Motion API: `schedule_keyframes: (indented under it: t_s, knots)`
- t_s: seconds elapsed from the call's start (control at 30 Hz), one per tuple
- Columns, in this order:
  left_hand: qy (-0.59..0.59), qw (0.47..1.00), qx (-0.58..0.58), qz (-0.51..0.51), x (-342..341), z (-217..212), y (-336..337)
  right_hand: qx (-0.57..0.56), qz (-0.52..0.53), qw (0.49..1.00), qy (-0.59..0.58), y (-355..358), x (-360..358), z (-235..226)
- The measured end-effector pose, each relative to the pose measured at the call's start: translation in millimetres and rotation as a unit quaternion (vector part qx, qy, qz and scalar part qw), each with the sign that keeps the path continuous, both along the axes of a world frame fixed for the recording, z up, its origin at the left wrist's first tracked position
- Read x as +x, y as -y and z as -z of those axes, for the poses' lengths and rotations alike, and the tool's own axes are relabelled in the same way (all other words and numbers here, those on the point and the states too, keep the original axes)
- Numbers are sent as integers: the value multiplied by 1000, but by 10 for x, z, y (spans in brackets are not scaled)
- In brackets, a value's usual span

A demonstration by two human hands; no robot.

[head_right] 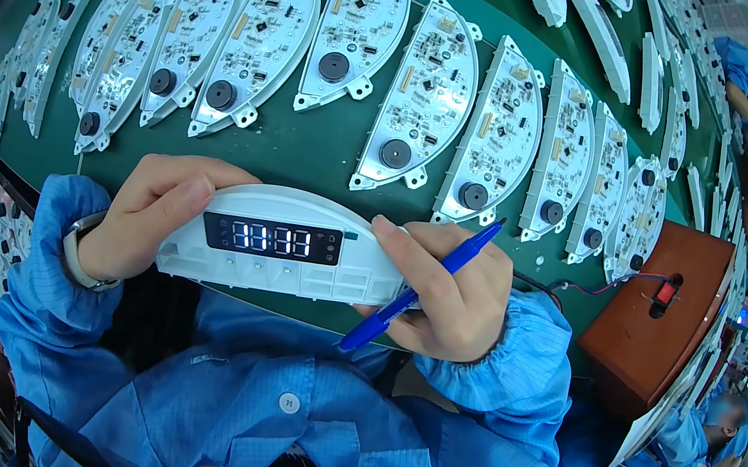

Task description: The person tests electronic display assemblies by plugging in a power connector, pressing buttons to activate the digital display and LED lights, marking the circuit boards with a pen, and unplugging the connector.

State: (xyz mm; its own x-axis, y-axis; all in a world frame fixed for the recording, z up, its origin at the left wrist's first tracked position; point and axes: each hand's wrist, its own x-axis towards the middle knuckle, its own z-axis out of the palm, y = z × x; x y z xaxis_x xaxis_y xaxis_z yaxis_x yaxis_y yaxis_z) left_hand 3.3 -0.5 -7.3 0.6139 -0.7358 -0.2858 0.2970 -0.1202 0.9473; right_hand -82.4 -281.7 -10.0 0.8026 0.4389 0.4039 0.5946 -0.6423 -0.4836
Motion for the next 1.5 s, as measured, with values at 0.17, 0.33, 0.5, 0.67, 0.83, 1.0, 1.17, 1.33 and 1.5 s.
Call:
schedule_keyframes:
  t_s: [0.17,0.33,0.5,0.67,0.83,1.0,1.17,1.33,1.5]
  knots:
    - [7,1000,2,1,10,-1,5,-6,3,1000,3,-12,-1,-34]
    - [2,1000,12,3,8,-12,7,-12,6,1000,9,-18,-9,-39]
    - [5,1000,6,-1,3,1,11,-5,4,1000,15,-17,-4,-36]
    - [8,1000,8,-3,-6,-10,10,-10,3,1000,0,-17,-8,-51]
    - [-6,1000,2,4,6,-4,15,-1,3,1000,-9,-4,-17,-13]
    - [3,1000,18,0,4,-3,14,0,1,1000,-18,-2,-18,-27]
    - [-1,1000,19,-2,6,1,16,2,-1,1000,-17,2,-13,-13]
    - [2,1000,20,-3,1,-1,20,2,-1,1000,-21,12,-24,-1]
    - [9,1000,23,-1,7,5,16,-2,4,1000,-16,-2,-24,-13]
